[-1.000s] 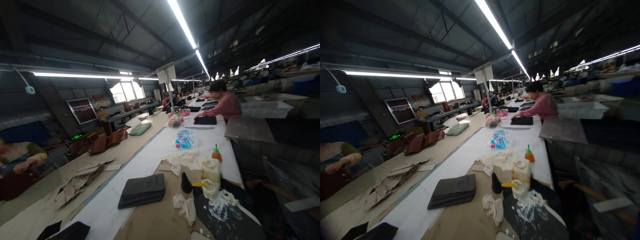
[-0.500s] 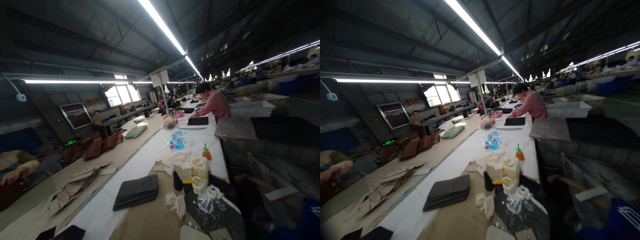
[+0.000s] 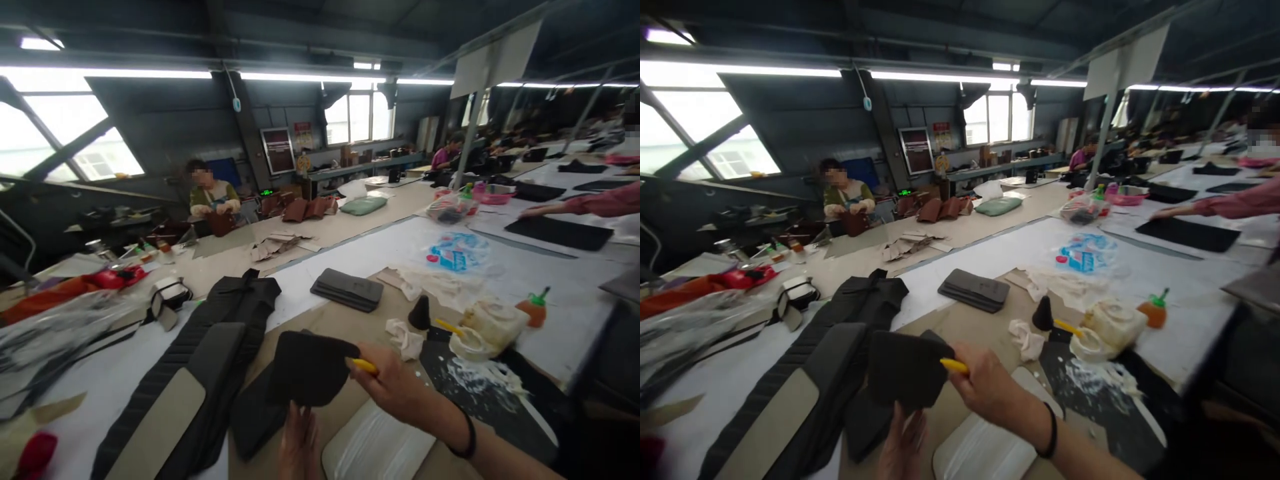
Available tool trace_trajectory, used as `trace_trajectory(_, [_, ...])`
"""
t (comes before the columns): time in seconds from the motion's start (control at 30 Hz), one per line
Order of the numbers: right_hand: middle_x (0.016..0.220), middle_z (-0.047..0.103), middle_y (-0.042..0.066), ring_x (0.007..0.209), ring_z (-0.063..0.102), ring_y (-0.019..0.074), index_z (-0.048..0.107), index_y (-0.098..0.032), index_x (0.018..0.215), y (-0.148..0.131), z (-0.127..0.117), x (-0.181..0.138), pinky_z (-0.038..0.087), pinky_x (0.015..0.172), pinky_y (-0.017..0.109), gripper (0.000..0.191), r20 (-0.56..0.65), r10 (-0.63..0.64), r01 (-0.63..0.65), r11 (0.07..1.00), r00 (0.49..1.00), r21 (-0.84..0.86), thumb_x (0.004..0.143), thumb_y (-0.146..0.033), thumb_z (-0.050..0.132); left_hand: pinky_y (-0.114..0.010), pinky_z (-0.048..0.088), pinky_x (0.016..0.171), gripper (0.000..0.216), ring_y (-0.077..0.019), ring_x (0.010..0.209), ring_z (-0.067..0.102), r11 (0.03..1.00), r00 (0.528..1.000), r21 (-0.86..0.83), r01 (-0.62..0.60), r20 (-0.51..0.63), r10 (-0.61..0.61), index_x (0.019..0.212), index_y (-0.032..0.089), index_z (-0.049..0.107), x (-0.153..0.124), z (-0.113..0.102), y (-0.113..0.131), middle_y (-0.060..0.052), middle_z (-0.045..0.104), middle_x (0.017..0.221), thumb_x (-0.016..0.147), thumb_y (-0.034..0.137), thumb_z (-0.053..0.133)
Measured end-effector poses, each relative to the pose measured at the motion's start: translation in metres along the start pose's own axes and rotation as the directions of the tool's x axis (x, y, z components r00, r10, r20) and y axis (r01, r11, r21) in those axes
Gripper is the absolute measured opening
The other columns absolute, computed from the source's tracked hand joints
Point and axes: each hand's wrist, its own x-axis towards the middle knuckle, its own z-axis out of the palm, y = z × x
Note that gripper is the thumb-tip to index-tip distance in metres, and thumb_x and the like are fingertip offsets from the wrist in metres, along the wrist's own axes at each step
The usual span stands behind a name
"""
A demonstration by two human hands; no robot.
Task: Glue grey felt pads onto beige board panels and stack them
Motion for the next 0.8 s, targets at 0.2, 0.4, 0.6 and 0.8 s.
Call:
trace_trajectory(0.2, [0.070, 0.058, 0.002, 0.064, 0.055, 0.0114, 0.053, -0.019, 0.080, 0.007, -0.011, -0.025, 0.044, 0.058, 0.021, 0.015, -0.021, -0.063, 0.062, 0.997, 0.998, -0.050, 0.083, -0.018, 0.039, -0.036, 0.047, 0.088, 0.047, -0.0216, 0.110, 0.054, 0.941, 0.994, -0.322, 0.105, 0.015, -0.106, 0.113, 0.028, 0.048, -0.014, 0.009, 0.008, -0.008, 0.061, 0.110, 0.075, 0.056, 0.049])
trace_trajectory(0.4, [0.086, 0.063, 0.008, 0.076, 0.059, 0.0157, 0.054, -0.018, 0.109, 0.024, -0.006, -0.054, 0.048, 0.064, 0.026, 0.037, 0.084, -0.331, 0.336, 0.854, 0.940, -0.398, 0.079, -0.005, 0.035, -0.044, 0.048, 0.086, 0.059, -0.0270, 0.104, 0.057, 0.937, 0.954, -0.324, 0.129, 0.297, -0.028, 0.100, 0.016, 0.058, -0.063, 0.027, 0.041, -0.015, 0.063, 0.105, 0.072, 0.067, 0.044])
trace_trajectory(0.6, [0.089, 0.064, 0.008, 0.080, 0.059, 0.0155, 0.055, -0.018, 0.113, 0.032, 0.003, -0.071, 0.049, 0.066, 0.026, 0.042, 0.198, -0.350, 0.400, 0.839, 0.916, -0.368, 0.079, -0.004, 0.035, -0.032, 0.052, 0.079, 0.017, -0.0197, 0.083, 0.065, 0.959, 0.983, -0.240, 0.151, 0.135, -0.121, 0.087, 0.008, 0.064, -0.075, 0.040, 0.051, -0.012, 0.069, 0.087, 0.078, 0.016, 0.052])
trace_trajectory(0.8, [0.091, 0.064, 0.009, 0.081, 0.059, 0.0165, 0.055, -0.017, 0.112, 0.042, 0.011, -0.077, 0.050, 0.068, 0.026, 0.050, 0.218, -0.283, 0.346, 0.869, 0.934, -0.354, 0.069, 0.001, 0.036, -0.028, 0.054, 0.074, 0.023, -0.0166, 0.072, 0.066, 0.914, 0.981, -0.357, 0.190, 0.110, -0.161, 0.089, 0.007, 0.064, -0.089, 0.044, 0.053, -0.012, 0.070, 0.083, 0.083, 0.024, 0.050])
